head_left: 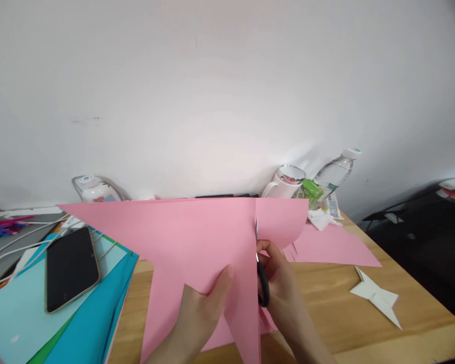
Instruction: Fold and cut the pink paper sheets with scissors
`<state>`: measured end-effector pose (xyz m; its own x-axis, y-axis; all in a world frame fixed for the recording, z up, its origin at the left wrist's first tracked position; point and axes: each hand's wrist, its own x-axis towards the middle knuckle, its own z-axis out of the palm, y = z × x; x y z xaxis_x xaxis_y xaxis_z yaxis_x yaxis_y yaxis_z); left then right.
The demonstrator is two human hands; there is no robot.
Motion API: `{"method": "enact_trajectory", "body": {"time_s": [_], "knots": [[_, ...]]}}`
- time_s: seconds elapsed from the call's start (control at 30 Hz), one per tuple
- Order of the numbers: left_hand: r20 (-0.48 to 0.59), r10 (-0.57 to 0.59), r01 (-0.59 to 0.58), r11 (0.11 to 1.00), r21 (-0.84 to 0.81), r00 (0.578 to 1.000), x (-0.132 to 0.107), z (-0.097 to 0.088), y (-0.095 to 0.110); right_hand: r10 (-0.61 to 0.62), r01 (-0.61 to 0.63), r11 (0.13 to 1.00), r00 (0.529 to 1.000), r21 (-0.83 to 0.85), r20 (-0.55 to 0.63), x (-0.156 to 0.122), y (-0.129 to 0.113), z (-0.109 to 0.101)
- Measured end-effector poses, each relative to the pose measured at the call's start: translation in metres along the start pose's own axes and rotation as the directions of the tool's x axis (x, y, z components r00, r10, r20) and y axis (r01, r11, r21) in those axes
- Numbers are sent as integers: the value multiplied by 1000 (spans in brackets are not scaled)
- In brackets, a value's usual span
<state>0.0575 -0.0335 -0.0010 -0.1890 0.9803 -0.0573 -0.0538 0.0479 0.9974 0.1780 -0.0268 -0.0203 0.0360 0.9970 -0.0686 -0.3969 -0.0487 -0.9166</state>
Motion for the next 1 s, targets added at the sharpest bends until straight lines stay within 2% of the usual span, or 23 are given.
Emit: {"method": "enact_trajectory", "body": {"time_s": [0.17,0.43,0.83,1.0], "knots": [[-49,19,-15,998,64,999,-1,0,0,6,-6,1000,1000,-20,4,1,0,1],[-43,-22,24,999,32,999,-4,0,0,-11,11,1000,1000,3,-18,-1,-6,7],[47,-70,75,992,-105,996,-6,1,3,-7,5,1000,998,-23,-60,-3,-6,9],[38,-76,79,991,-109,996,-5,1,3,-4,3,1000,999,-1,-47,-2,-5,7]]}}
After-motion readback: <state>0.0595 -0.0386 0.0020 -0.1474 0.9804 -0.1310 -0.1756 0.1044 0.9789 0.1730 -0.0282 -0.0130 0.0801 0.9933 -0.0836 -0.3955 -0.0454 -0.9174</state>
